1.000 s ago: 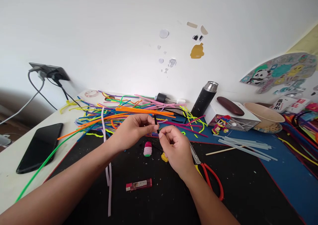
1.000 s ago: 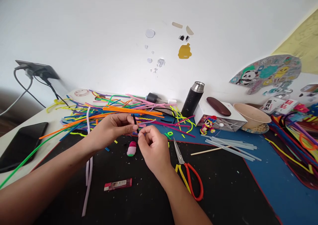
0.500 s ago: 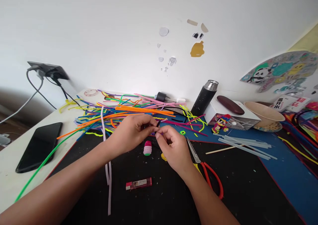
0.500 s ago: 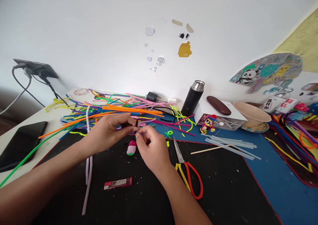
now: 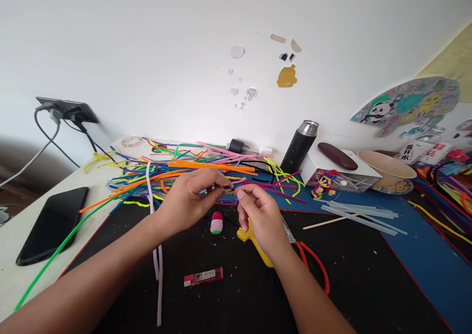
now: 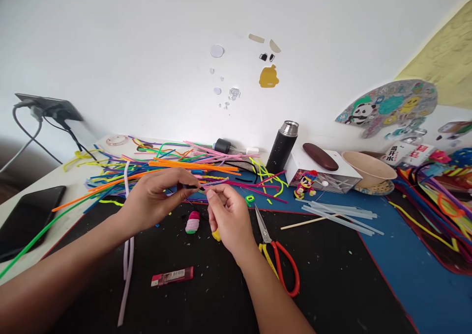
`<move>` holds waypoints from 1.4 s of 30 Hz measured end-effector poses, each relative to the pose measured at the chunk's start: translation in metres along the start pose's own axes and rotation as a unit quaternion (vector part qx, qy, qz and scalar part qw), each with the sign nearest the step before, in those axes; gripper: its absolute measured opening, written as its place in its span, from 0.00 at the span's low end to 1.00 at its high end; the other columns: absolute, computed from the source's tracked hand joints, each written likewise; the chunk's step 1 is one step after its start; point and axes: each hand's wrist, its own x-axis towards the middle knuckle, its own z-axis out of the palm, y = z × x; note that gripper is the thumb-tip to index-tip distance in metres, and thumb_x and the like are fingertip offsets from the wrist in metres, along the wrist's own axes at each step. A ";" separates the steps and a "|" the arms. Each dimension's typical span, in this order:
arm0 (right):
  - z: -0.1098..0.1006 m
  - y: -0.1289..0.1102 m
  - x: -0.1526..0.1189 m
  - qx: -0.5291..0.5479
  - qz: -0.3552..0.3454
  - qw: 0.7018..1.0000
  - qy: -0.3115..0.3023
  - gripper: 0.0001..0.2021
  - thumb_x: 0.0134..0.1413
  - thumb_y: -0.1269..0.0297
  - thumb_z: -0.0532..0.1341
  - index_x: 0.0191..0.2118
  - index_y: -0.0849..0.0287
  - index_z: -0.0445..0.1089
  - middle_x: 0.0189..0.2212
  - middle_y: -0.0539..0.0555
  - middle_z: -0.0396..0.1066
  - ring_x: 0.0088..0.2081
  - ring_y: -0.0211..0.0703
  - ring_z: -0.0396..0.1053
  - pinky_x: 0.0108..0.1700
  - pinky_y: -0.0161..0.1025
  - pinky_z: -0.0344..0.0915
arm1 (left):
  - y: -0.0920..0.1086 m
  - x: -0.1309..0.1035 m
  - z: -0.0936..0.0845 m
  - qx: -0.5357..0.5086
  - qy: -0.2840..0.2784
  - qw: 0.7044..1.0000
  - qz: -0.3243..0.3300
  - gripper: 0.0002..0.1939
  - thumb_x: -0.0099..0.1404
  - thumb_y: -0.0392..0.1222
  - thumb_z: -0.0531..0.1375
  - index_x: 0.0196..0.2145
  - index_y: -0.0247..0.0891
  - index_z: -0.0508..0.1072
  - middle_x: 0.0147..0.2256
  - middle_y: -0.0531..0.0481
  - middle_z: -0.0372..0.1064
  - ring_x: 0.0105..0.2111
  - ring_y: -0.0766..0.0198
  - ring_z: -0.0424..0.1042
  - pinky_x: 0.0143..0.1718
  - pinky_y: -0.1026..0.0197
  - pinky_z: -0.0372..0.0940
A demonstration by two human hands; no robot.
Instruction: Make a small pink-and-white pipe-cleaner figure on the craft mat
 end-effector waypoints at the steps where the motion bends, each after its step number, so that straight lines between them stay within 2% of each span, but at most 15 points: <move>1: 0.000 0.001 0.000 0.002 -0.002 1.000 -0.002 0.15 0.64 0.49 0.65 0.41 0.57 0.71 0.17 0.41 0.63 0.15 0.30 0.58 0.18 0.29 0.53 | 0.000 -0.001 0.001 0.020 -0.002 0.999 0.025 0.07 0.72 0.32 0.59 0.40 0.38 0.78 0.36 0.49 0.80 0.36 0.63 0.79 0.40 0.64 0.70; 5: 0.000 0.001 0.000 0.005 -0.006 1.000 -0.008 0.14 0.63 0.50 0.65 0.41 0.58 0.72 0.17 0.40 0.62 0.14 0.30 0.57 0.18 0.29 0.53 | -0.004 -0.004 0.003 0.087 0.001 0.990 0.111 0.08 0.74 0.31 0.58 0.43 0.38 0.77 0.36 0.47 0.80 0.36 0.62 0.78 0.38 0.63 0.70; 9: 0.001 0.001 0.001 0.007 -0.002 1.000 -0.003 0.14 0.61 0.51 0.66 0.39 0.57 0.71 0.16 0.40 0.62 0.14 0.30 0.57 0.17 0.29 0.53 | -0.006 -0.007 0.006 0.123 -0.011 0.979 0.163 0.08 0.73 0.30 0.60 0.46 0.39 0.75 0.39 0.46 0.81 0.38 0.60 0.79 0.40 0.60 0.71; 13: 0.002 0.000 0.002 0.004 0.003 1.000 0.003 0.15 0.60 0.50 0.66 0.38 0.58 0.70 0.16 0.40 0.62 0.14 0.31 0.57 0.17 0.30 0.53 | -0.005 -0.010 0.008 0.146 -0.025 0.970 0.193 0.09 0.73 0.31 0.60 0.48 0.39 0.75 0.42 0.45 0.82 0.41 0.59 0.80 0.43 0.59 0.72; 16: 0.002 0.000 0.002 -0.009 -0.002 1.000 0.013 0.15 0.60 0.50 0.66 0.36 0.57 0.69 0.16 0.39 0.60 0.14 0.32 0.57 0.17 0.30 0.52 | -0.005 -0.010 0.010 0.131 -0.032 0.972 0.190 0.09 0.74 0.31 0.59 0.48 0.40 0.75 0.43 0.45 0.82 0.42 0.59 0.80 0.44 0.59 0.73; 18: 0.001 0.000 0.002 -0.032 -0.013 0.999 0.032 0.13 0.60 0.52 0.65 0.36 0.56 0.69 0.16 0.39 0.59 0.14 0.32 0.56 0.18 0.31 0.52 | -0.003 -0.009 0.010 0.098 -0.041 0.981 0.161 0.10 0.74 0.31 0.57 0.48 0.40 0.76 0.43 0.45 0.82 0.43 0.59 0.80 0.46 0.59 0.72; 19: 0.000 0.000 0.002 -0.051 -0.021 0.997 0.045 0.12 0.61 0.53 0.64 0.36 0.56 0.69 0.17 0.40 0.59 0.15 0.32 0.57 0.18 0.31 0.52 | -0.002 -0.008 0.010 0.078 -0.041 0.988 0.125 0.11 0.75 0.31 0.56 0.48 0.40 0.76 0.44 0.45 0.82 0.44 0.59 0.80 0.46 0.59 0.72; 21: -0.001 0.001 0.002 -0.103 -0.047 0.991 0.074 0.10 0.62 0.55 0.63 0.36 0.56 0.70 0.19 0.41 0.60 0.17 0.33 0.57 0.19 0.32 0.54 | 0.000 -0.005 0.009 0.029 -0.037 0.999 0.011 0.10 0.76 0.35 0.56 0.48 0.40 0.76 0.43 0.47 0.82 0.42 0.60 0.80 0.44 0.61 0.71; 23: -0.001 0.003 0.000 -0.167 -0.082 0.978 0.098 0.09 0.62 0.57 0.62 0.36 0.56 0.70 0.20 0.42 0.61 0.19 0.35 0.58 0.21 0.33 0.54 | 0.003 -0.002 0.006 -0.024 -0.057 0.991 -0.118 0.10 0.76 0.43 0.57 0.46 0.39 0.78 0.39 0.49 0.80 0.36 0.62 0.78 0.38 0.63 0.70; 26: 0.001 0.005 -0.002 -0.243 -0.130 0.955 0.107 0.07 0.62 0.60 0.61 0.35 0.56 0.70 0.19 0.42 0.58 0.20 0.35 0.56 0.23 0.34 0.54 | 0.005 0.002 0.003 -0.083 -0.145 0.963 -0.213 0.18 0.75 0.54 0.57 0.37 0.38 0.78 0.29 0.53 0.74 0.29 0.64 0.71 0.30 0.64 0.63; 28: 0.001 0.007 -0.003 -0.273 -0.151 0.945 0.101 0.06 0.62 0.61 0.60 0.35 0.56 0.69 0.19 0.41 0.57 0.20 0.35 0.55 0.25 0.35 0.54 | 0.005 0.003 0.002 -0.103 -0.180 0.949 -0.237 0.20 0.73 0.56 0.58 0.34 0.38 0.77 0.28 0.54 0.72 0.28 0.64 0.68 0.29 0.64 0.61; 33: 0.002 0.009 -0.003 -0.310 -0.171 0.931 0.092 0.06 0.63 0.62 0.59 0.35 0.54 0.69 0.19 0.41 0.55 0.20 0.36 0.54 0.26 0.35 0.54 | 0.005 0.004 0.001 -0.134 -0.228 0.923 -0.279 0.18 0.70 0.54 0.60 0.33 0.37 0.76 0.27 0.54 0.71 0.28 0.65 0.66 0.29 0.64 0.58; 42: 0.000 0.011 -0.004 -0.344 -0.192 0.916 0.080 0.05 0.65 0.63 0.60 0.38 0.54 0.72 0.18 0.43 0.60 0.20 0.37 0.58 0.26 0.36 0.54 | 0.001 0.004 -0.003 -0.185 -0.236 0.893 -0.336 0.20 0.66 0.59 0.63 0.30 0.37 0.76 0.24 0.55 0.69 0.23 0.68 0.59 0.23 0.65 0.53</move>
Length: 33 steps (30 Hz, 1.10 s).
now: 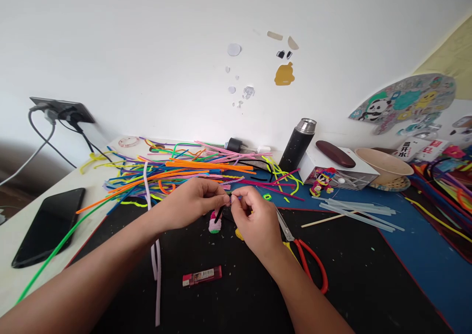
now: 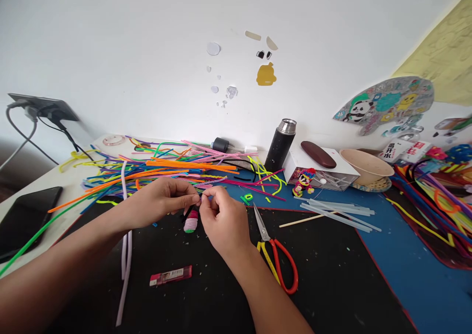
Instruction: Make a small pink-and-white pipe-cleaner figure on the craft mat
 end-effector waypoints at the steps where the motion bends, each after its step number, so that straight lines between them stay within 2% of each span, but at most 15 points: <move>1: 0.000 0.000 0.000 -0.002 -0.001 1.000 -0.002 0.05 0.65 0.63 0.60 0.39 0.54 0.72 0.19 0.43 0.61 0.20 0.37 0.58 0.26 0.36 0.54 | 0.000 0.000 0.000 -0.007 -0.001 1.000 -0.004 0.21 0.66 0.59 0.64 0.30 0.37 0.76 0.24 0.54 0.69 0.23 0.68 0.59 0.23 0.65 0.53; 4: 0.000 0.001 0.000 -0.010 -0.005 1.000 -0.004 0.05 0.66 0.63 0.59 0.39 0.54 0.72 0.18 0.43 0.62 0.20 0.37 0.58 0.26 0.36 0.54 | 0.002 0.001 0.002 -0.025 -0.011 1.000 -0.010 0.23 0.65 0.62 0.64 0.29 0.37 0.76 0.23 0.54 0.70 0.22 0.67 0.60 0.23 0.64 0.53; 8: -0.001 -0.001 0.001 -0.022 -0.010 1.000 0.008 0.06 0.65 0.62 0.59 0.35 0.54 0.70 0.17 0.42 0.56 0.19 0.36 0.55 0.25 0.35 0.53 | 0.002 0.002 0.002 -0.028 -0.024 0.999 -0.010 0.25 0.66 0.63 0.63 0.28 0.36 0.77 0.22 0.52 0.70 0.23 0.67 0.61 0.24 0.64 0.55; 14: -0.001 -0.002 0.001 -0.044 -0.016 0.998 0.034 0.06 0.62 0.64 0.60 0.32 0.53 0.66 0.16 0.40 0.55 0.18 0.35 0.53 0.25 0.35 0.53 | 0.000 0.001 -0.001 -0.008 -0.054 0.999 -0.001 0.21 0.68 0.59 0.62 0.31 0.36 0.79 0.25 0.51 0.74 0.25 0.66 0.65 0.26 0.65 0.56; 20: -0.001 -0.002 0.000 -0.046 -0.037 0.997 0.057 0.05 0.60 0.65 0.60 0.32 0.53 0.65 0.16 0.40 0.56 0.17 0.36 0.55 0.25 0.35 0.55 | 0.006 -0.002 0.004 -0.048 -0.090 0.995 0.015 0.17 0.70 0.53 0.61 0.31 0.37 0.76 0.27 0.51 0.76 0.26 0.65 0.69 0.29 0.65 0.61; 27: 0.002 -0.006 -0.002 0.007 -0.004 0.997 0.071 0.03 0.60 0.65 0.59 0.34 0.53 0.65 0.16 0.40 0.58 0.17 0.35 0.57 0.24 0.34 0.56 | 0.000 -0.003 0.011 0.038 -0.044 0.995 0.080 0.13 0.72 0.45 0.59 0.30 0.39 0.73 0.27 0.55 0.71 0.29 0.65 0.68 0.32 0.65 0.61; 33: 0.000 -0.004 0.002 0.078 0.052 0.995 0.026 0.05 0.61 0.62 0.61 0.34 0.54 0.67 0.18 0.42 0.59 0.19 0.36 0.57 0.24 0.35 0.55 | 0.002 -0.003 0.010 0.079 -0.033 0.993 0.076 0.15 0.74 0.48 0.56 0.31 0.39 0.71 0.27 0.54 0.71 0.28 0.64 0.68 0.32 0.64 0.60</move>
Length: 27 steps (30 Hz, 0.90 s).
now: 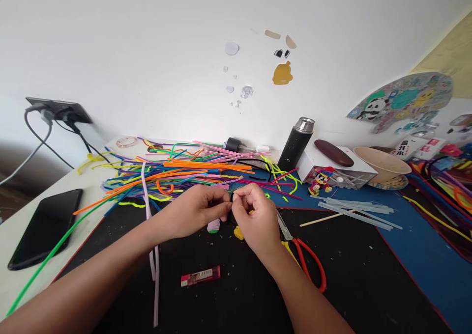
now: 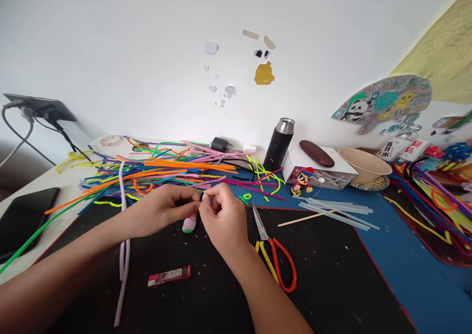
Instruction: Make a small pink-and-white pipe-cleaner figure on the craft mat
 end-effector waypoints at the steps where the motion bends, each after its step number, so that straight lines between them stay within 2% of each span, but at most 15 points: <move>1: -0.001 -0.001 0.001 0.018 0.011 1.000 -0.008 0.05 0.62 0.61 0.61 0.35 0.54 0.68 0.18 0.42 0.60 0.20 0.36 0.57 0.24 0.34 0.55 | -0.001 0.000 -0.001 0.015 0.008 1.000 0.003 0.16 0.74 0.49 0.55 0.31 0.39 0.71 0.28 0.54 0.71 0.28 0.63 0.68 0.32 0.63 0.60; 6: -0.005 -0.009 0.002 0.132 0.080 0.987 -0.044 0.11 0.65 0.52 0.62 0.37 0.54 0.70 0.21 0.44 0.62 0.19 0.36 0.58 0.21 0.34 0.55 | -0.007 0.000 -0.008 0.121 0.065 0.990 0.044 0.16 0.78 0.50 0.50 0.38 0.40 0.71 0.33 0.52 0.71 0.32 0.61 0.67 0.34 0.61 0.60; 9: -0.005 -0.010 0.003 0.172 0.109 0.977 -0.057 0.12 0.63 0.51 0.64 0.38 0.54 0.71 0.21 0.44 0.63 0.18 0.35 0.59 0.20 0.33 0.56 | -0.009 -0.001 -0.011 0.160 0.069 0.983 0.058 0.16 0.79 0.50 0.48 0.41 0.41 0.70 0.36 0.51 0.72 0.33 0.61 0.68 0.36 0.61 0.61; 12: -0.005 -0.007 0.004 0.202 0.124 0.970 -0.056 0.12 0.63 0.51 0.64 0.37 0.55 0.70 0.19 0.42 0.62 0.16 0.34 0.57 0.18 0.32 0.54 | -0.007 -0.003 -0.013 0.167 0.063 0.982 0.054 0.16 0.79 0.50 0.48 0.40 0.41 0.69 0.34 0.51 0.71 0.32 0.61 0.68 0.35 0.61 0.61; 16: -0.007 -0.004 0.006 0.238 0.124 0.961 -0.063 0.12 0.64 0.52 0.64 0.40 0.56 0.72 0.17 0.41 0.61 0.15 0.33 0.57 0.18 0.31 0.54 | -0.003 -0.006 -0.017 0.118 0.026 0.992 0.039 0.18 0.79 0.52 0.47 0.35 0.41 0.67 0.32 0.52 0.69 0.32 0.62 0.67 0.34 0.62 0.62; 20: -0.010 -0.005 0.007 0.259 0.135 0.951 -0.101 0.14 0.64 0.51 0.65 0.44 0.57 0.74 0.18 0.41 0.62 0.16 0.32 0.57 0.19 0.30 0.55 | -0.006 -0.006 -0.017 0.032 -0.017 0.999 0.025 0.19 0.79 0.54 0.49 0.37 0.41 0.69 0.31 0.52 0.71 0.32 0.62 0.68 0.35 0.62 0.64; 27: -0.010 -0.004 0.008 0.308 0.145 0.931 -0.133 0.14 0.64 0.50 0.67 0.42 0.57 0.75 0.16 0.41 0.61 0.15 0.30 0.57 0.19 0.29 0.53 | -0.010 -0.003 -0.014 -0.119 -0.069 0.990 0.011 0.21 0.78 0.58 0.51 0.38 0.38 0.69 0.33 0.48 0.74 0.31 0.63 0.68 0.33 0.62 0.66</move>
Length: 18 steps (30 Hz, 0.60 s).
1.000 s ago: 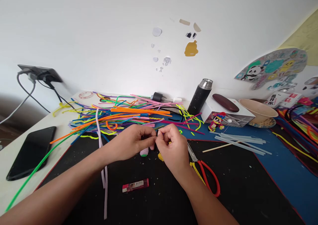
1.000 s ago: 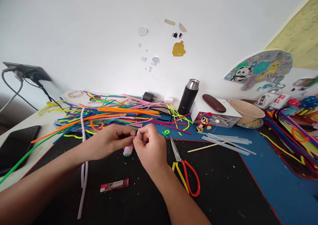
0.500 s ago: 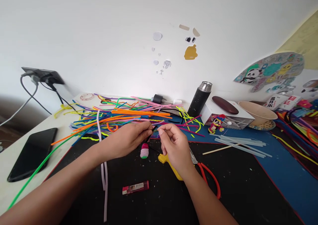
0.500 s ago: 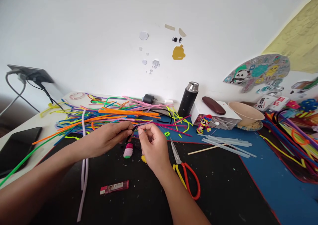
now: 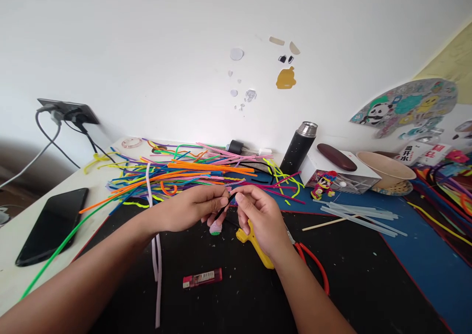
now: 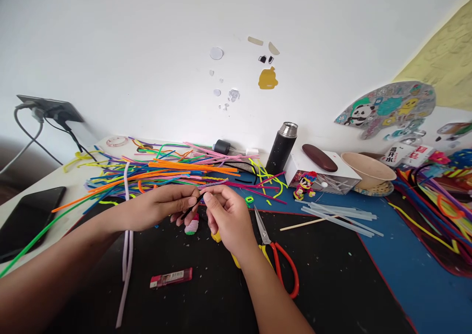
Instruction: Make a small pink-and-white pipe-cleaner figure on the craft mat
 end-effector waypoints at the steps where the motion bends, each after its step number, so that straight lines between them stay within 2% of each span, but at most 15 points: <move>1: 0.000 0.000 0.000 0.007 0.003 1.000 -0.002 0.14 0.63 0.50 0.67 0.41 0.58 0.75 0.16 0.41 0.61 0.15 0.30 0.56 0.19 0.29 0.53 | 0.000 0.000 0.000 -0.012 -0.006 1.000 -0.002 0.21 0.78 0.58 0.52 0.38 0.38 0.69 0.33 0.48 0.74 0.31 0.63 0.68 0.32 0.63 0.66; 12: -0.002 0.002 -0.001 0.053 0.017 0.998 -0.007 0.13 0.63 0.52 0.69 0.38 0.58 0.74 0.16 0.41 0.62 0.14 0.29 0.55 0.19 0.29 0.51 | 0.006 0.001 -0.001 -0.053 -0.027 0.998 -0.011 0.22 0.76 0.59 0.54 0.35 0.37 0.70 0.31 0.47 0.74 0.29 0.63 0.70 0.30 0.63 0.64; 18: -0.001 0.001 0.000 0.075 0.020 0.997 -0.013 0.15 0.61 0.51 0.70 0.36 0.58 0.72 0.15 0.40 0.61 0.14 0.28 0.55 0.19 0.29 0.51 | 0.005 0.001 0.005 -0.123 -0.024 0.992 -0.023 0.22 0.74 0.59 0.57 0.33 0.36 0.71 0.29 0.47 0.73 0.27 0.65 0.68 0.27 0.64 0.62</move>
